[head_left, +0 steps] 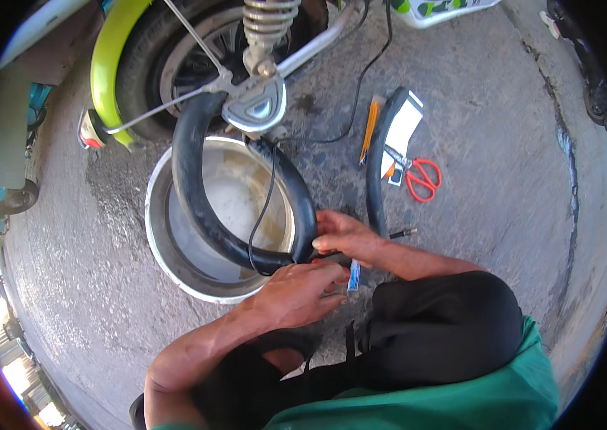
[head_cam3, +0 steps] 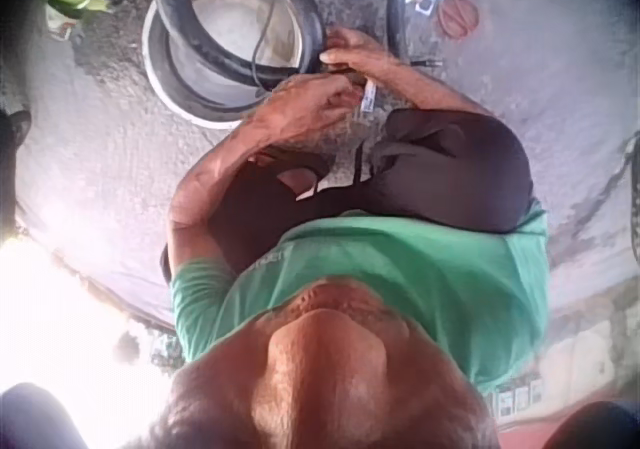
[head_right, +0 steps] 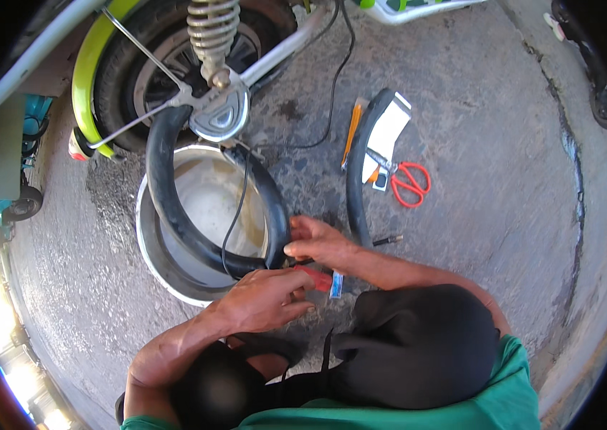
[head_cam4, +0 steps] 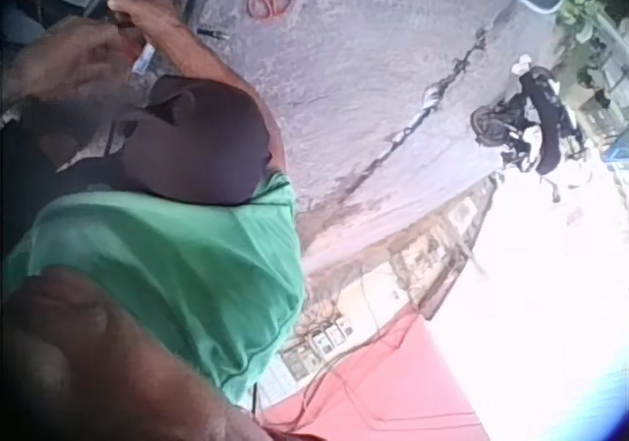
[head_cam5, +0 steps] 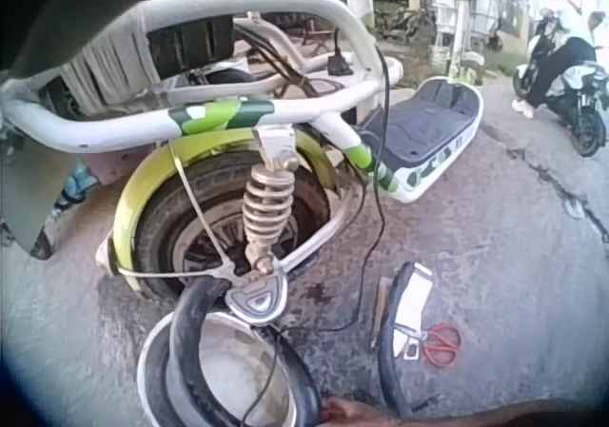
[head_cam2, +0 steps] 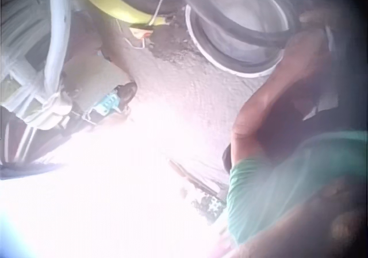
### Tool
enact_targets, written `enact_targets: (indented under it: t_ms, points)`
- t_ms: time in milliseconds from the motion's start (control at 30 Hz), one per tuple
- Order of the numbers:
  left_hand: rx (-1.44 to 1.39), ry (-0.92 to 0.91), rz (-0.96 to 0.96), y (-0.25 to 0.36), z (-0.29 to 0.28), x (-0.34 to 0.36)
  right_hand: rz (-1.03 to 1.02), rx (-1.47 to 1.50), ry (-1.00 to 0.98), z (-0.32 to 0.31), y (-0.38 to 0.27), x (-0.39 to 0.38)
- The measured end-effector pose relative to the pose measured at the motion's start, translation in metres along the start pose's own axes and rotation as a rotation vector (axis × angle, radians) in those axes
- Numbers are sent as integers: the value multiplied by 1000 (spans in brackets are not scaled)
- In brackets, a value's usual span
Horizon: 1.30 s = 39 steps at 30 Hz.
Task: The person repairs a scooter tire by sanding the inner tube, applying glue, and attaching a patch. They then submerge the tube in water to check for leaks and prepare to reassemble the tire.
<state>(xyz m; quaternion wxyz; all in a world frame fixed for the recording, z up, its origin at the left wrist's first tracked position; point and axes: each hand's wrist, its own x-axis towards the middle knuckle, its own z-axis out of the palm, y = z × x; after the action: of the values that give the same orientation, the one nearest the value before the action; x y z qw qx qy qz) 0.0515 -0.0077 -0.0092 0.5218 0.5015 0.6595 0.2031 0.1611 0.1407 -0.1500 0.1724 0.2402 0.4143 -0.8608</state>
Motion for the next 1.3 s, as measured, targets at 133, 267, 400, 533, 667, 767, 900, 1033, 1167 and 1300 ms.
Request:
enact_targets:
  t_ms: [133,267,400,533,667,767,900,1033,1167,1300]
  points:
    - [-19,80,-3,13,-23,2,-15,35,-7,-7,12,3]
    - [-134,200,-45,10,-33,1,-8,54,-23,-8,13,1]
    - [-181,235,-60,5,-42,2,24,35,15,-9,4,-3]
    - [-116,257,-34,13,-55,-2,44,35,37,-6,-4,-8]
    - [-80,252,-65,15,-68,-14,68,15,75,-8,-7,-6]
    - [20,275,-39,10,-78,-29,71,5,98,-9,-15,-10]
    - [94,329,-69,8,-104,-50,1,-35,133,-19,-16,-8]
    - [41,511,-186,1,-118,-75,4,-52,173,-25,-29,-14]
    - [140,841,-228,-40,-122,-102,-24,-91,216,-35,-36,-13]
    - [-87,950,-330,-83,-124,-106,-34,-121,229,-35,-50,-11]
